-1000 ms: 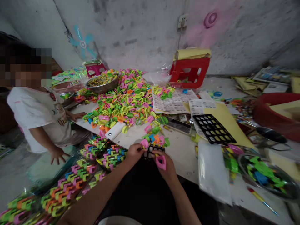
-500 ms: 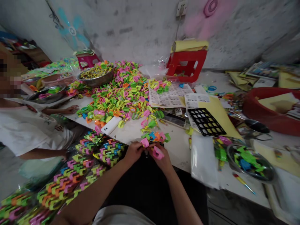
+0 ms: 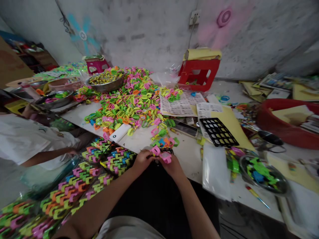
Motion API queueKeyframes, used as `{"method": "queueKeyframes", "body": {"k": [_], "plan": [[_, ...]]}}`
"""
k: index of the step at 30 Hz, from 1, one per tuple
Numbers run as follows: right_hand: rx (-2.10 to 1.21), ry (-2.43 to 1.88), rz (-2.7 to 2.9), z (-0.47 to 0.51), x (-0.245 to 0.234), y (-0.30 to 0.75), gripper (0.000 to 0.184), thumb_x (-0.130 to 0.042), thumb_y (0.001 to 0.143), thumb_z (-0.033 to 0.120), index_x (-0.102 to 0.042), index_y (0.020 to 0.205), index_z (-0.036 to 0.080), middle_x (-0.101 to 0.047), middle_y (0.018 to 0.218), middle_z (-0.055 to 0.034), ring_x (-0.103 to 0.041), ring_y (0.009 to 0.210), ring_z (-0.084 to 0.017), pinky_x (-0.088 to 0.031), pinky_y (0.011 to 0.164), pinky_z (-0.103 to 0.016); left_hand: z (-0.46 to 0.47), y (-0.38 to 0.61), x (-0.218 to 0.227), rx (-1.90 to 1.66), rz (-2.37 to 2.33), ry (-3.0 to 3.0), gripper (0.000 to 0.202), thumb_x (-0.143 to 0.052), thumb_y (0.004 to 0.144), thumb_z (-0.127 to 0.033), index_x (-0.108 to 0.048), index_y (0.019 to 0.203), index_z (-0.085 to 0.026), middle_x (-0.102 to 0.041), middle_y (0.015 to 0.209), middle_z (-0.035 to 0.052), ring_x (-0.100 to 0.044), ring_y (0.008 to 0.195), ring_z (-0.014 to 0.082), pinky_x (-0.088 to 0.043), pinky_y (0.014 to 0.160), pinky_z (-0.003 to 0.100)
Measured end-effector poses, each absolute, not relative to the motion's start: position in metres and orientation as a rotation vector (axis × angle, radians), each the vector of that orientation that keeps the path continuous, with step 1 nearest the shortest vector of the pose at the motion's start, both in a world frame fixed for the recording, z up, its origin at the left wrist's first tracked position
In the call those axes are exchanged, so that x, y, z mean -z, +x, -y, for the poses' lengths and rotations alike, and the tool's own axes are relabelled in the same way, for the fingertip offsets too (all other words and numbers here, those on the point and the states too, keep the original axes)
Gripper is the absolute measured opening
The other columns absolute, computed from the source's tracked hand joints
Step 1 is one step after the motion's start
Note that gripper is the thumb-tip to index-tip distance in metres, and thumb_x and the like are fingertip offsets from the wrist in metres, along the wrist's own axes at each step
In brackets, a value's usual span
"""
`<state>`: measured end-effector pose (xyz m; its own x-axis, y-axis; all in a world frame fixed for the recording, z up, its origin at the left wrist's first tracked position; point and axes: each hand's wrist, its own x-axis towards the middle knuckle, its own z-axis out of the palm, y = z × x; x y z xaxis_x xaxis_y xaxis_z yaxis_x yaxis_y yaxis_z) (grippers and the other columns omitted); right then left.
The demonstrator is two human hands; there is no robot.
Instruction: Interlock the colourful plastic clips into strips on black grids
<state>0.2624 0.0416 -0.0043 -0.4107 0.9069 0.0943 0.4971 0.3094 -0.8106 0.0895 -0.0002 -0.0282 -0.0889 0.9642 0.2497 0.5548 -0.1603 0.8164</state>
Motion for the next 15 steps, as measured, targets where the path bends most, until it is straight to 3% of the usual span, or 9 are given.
{"method": "queueKeyframes", "body": {"k": [5, 8, 10, 13, 15], "plan": [[-0.969, -1.237, 2.063, -0.044, -0.001, 0.26, 0.015, -0.06, 0.077, 0.033, -0.071, 0.08, 0.022, -0.074, 0.084, -0.0059, -0.068, 0.079, -0.023, -0.051, 0.072, -0.033, 0.013, 0.081, 0.004, -1.251, -1.637, 1.601, 0.022, -0.068, 0.078, -0.025, -0.061, 0.097, -0.018, -0.064, 0.085, 0.0019, -0.061, 0.074, 0.0132, -0.051, 0.066, 0.023], [-1.004, -1.22, 2.015, -0.044, 0.001, 0.26, 0.022, -0.059, 0.08, 0.036, -0.071, 0.092, 0.022, -0.074, 0.093, -0.0058, -0.068, 0.088, -0.023, -0.052, 0.077, -0.035, 0.015, 0.084, -0.031, -1.426, -1.641, 1.55, 0.03, -0.062, 0.084, -0.029, -0.055, 0.112, -0.021, -0.059, 0.109, 0.0069, -0.058, 0.1, 0.017, -0.05, 0.083, 0.027], [-0.989, -1.223, 2.004, -0.044, 0.004, 0.259, 0.024, -0.059, 0.081, 0.034, -0.07, 0.098, 0.022, -0.073, 0.097, -0.0071, -0.067, 0.092, -0.024, -0.052, 0.078, -0.036, 0.011, 0.091, -0.054, -1.43, -1.585, 1.638, 0.036, -0.058, 0.087, -0.031, -0.052, 0.121, -0.024, -0.052, 0.127, 0.0085, -0.049, 0.121, 0.0203, -0.043, 0.1, 0.034], [-0.935, -1.254, 2.043, -0.047, 0.007, 0.257, 0.02, -0.059, 0.079, 0.028, -0.072, 0.092, 0.02, -0.074, 0.089, -0.0095, -0.068, 0.084, -0.025, -0.052, 0.073, -0.034, 0.002, 0.104, -0.074, -1.245, -1.497, 1.837, 0.046, -0.055, 0.089, -0.033, -0.045, 0.134, -0.027, -0.041, 0.143, 0.0082, -0.035, 0.135, 0.0226, -0.029, 0.114, 0.041], [-0.947, -1.206, 2.043, -0.051, 0.009, 0.254, 0.015, -0.06, 0.078, 0.025, -0.072, 0.085, 0.022, -0.074, 0.083, -0.0073, -0.068, 0.079, -0.023, -0.052, 0.069, -0.031, -0.002, 0.111, -0.075, -1.093, -1.472, 1.914, 0.057, -0.06, 0.086, -0.037, -0.041, 0.139, -0.028, -0.039, 0.146, 0.0081, -0.033, 0.137, 0.0241, -0.027, 0.115, 0.042]]}}
